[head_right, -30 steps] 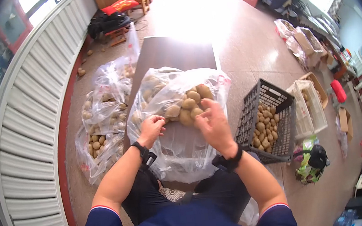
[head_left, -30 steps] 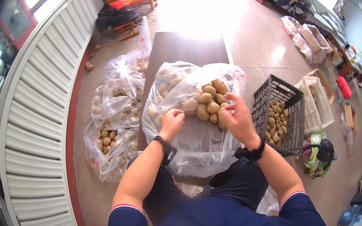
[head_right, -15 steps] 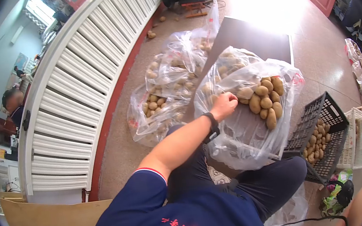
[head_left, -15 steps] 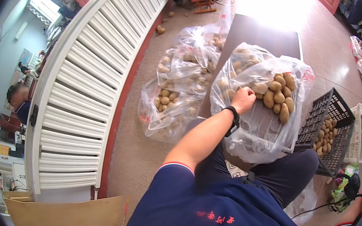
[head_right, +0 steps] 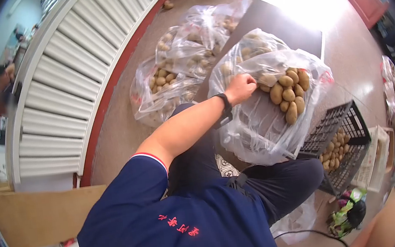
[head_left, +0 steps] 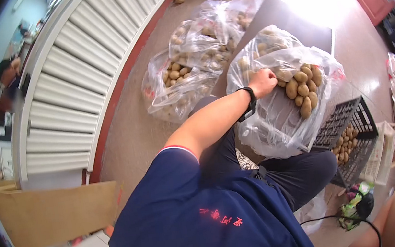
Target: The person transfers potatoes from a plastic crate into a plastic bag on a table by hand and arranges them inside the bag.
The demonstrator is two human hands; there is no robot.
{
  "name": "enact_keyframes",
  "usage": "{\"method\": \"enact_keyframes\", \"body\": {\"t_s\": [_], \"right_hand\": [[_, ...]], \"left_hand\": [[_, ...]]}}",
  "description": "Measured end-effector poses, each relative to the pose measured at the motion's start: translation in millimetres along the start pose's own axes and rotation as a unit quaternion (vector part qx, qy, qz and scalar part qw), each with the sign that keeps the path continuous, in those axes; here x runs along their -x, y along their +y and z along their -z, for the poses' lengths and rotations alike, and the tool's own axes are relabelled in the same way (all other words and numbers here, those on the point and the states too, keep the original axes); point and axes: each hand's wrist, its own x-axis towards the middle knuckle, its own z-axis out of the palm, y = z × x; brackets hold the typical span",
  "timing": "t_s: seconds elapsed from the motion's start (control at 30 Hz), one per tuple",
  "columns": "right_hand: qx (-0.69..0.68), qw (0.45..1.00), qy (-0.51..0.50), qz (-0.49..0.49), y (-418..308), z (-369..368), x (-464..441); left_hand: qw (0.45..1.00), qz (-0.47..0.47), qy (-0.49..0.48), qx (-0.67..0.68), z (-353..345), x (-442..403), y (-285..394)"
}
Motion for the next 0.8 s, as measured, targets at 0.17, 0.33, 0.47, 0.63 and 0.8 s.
{"method": "enact_keyframes", "body": {"t_s": [0.17, 0.33, 0.47, 0.63, 0.8], "right_hand": [[-0.004, 1.0, -0.008, 0.006, -4.3, 4.5, 0.5], [0.0, 1.0, -0.015, 0.011, -10.7, 6.7, -6.2], [0.017, 1.0, -0.017, 0.012, -15.2, 16.1, -10.7], [0.045, 0.998, -0.025, 0.032, -20.1, 26.2, -14.9], [0.072, 0.996, -0.018, 0.052, -32.9, 32.5, -21.0]], "left_hand": [[1.0, 0.0, 0.019, 0.012, 3.2, 0.1, -0.1], [0.97, 0.06, 0.006, 0.237, 39.5, 16.3, 41.5], [0.949, 0.045, 0.033, 0.31, 112.6, 66.6, 47.6], [0.936, 0.125, 0.211, 0.253, 181.1, 142.5, -18.6], [0.923, 0.081, 0.235, 0.295, 191.9, 155.5, 21.8]]}}
